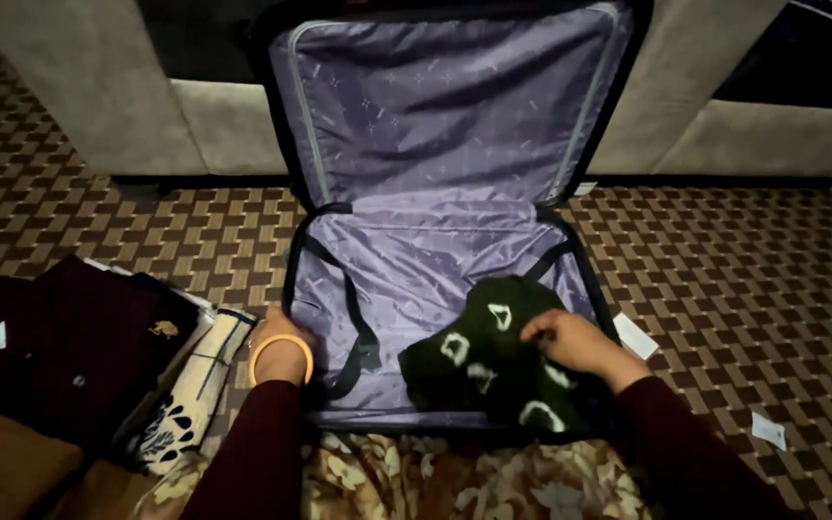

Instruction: Packing clothes into a suitcase.

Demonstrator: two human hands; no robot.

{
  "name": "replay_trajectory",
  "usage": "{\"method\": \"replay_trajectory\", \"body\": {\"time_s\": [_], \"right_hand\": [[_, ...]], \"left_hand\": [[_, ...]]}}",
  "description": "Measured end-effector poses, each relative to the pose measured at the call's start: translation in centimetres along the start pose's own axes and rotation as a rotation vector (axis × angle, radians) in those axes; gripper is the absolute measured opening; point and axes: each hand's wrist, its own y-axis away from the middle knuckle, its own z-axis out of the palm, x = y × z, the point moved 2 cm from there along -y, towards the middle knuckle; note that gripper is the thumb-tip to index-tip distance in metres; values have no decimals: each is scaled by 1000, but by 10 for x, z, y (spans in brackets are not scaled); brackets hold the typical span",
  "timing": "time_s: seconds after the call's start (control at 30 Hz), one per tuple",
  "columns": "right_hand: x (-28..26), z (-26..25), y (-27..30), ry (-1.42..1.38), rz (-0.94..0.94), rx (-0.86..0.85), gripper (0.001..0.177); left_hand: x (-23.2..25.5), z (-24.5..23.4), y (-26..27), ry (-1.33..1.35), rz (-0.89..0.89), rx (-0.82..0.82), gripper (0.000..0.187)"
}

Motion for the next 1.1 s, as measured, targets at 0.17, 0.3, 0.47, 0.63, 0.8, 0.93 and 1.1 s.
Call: {"method": "replay_trajectory", "body": {"time_s": [0.17, 0.3, 0.47, 0.63, 0.8, 0.93, 1.1], "right_hand": [[-5, 52, -33, -570, 383, 39, 93], [-53, 92, -59, -155, 438, -81, 118], [-193, 72, -64, -40, 310, -277, 111], [-191, 102, -67, -106, -215, 30, 74], [-82, 67, -49, 149, -74, 150, 68], [45, 80, -59, 13, 306, 88, 68], [8, 74, -101, -257, 621, 52, 118]], "left_hand": [[-9, 8, -9, 7, 30, 1, 48], [-19, 21, -35, -68, 38, -76, 56], [-13, 8, -27, -81, 10, -103, 63], [-14, 10, -25, -59, 56, -61, 58], [-10, 3, -21, -106, 18, -98, 55], [-4, 8, -28, -103, 14, -119, 59], [-1, 8, -25, -99, 0, -77, 58]]}}
